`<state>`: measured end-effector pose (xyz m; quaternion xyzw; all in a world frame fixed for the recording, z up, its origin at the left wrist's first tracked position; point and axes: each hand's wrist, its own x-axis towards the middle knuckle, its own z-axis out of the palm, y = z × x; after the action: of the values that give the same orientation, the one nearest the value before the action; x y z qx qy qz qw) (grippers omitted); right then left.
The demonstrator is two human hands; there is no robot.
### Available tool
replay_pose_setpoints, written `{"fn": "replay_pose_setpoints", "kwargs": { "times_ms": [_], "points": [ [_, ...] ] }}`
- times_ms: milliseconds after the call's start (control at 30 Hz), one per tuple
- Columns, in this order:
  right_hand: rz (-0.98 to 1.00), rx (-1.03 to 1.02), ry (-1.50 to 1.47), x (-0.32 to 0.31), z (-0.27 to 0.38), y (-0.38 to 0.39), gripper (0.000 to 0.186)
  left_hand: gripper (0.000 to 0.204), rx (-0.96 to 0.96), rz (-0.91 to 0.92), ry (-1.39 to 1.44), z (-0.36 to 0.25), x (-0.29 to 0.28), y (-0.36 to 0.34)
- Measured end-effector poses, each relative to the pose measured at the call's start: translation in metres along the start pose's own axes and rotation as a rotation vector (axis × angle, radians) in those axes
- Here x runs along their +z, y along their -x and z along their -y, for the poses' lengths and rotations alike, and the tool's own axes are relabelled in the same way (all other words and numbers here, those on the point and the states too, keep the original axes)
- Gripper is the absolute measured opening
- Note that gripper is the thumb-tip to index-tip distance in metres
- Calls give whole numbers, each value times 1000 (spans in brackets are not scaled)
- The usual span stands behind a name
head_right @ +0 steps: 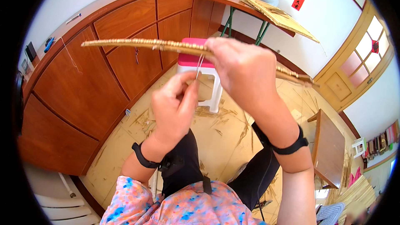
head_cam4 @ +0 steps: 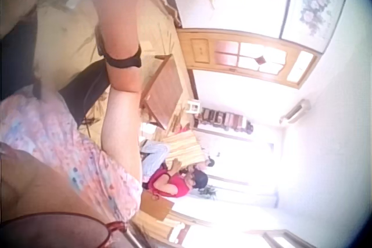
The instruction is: The person weaves a large bamboo mat by threading white string through the bamboo slats, turning the mat over to work on the other side, and pulling the string through by hand.
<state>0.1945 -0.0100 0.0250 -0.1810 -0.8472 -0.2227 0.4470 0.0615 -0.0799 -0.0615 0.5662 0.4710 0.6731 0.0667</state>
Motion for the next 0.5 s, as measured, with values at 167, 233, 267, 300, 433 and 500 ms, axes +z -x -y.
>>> {"fn": "replay_pose_setpoints", "kwargs": {
  "times_ms": [167,233,267,300,433,500],
  "points": [
    [102,-92,82,-5,39,59,35,17,-128,42,195,29,-6,72],
    [125,-74,49,-4,55,83,37,18,-150,59,262,44,-8,99],
    [130,-74,29,-4,62,92,39,18,-175,69,253,50,-10,109],
    [177,-91,7,-8,64,98,40,17,-148,88,250,55,-9,118],
    [206,-17,-27,-14,84,119,33,14,-78,130,232,63,-10,139],
    [213,2,-50,-14,88,129,32,11,-51,152,239,65,-12,145]
  ]
}}
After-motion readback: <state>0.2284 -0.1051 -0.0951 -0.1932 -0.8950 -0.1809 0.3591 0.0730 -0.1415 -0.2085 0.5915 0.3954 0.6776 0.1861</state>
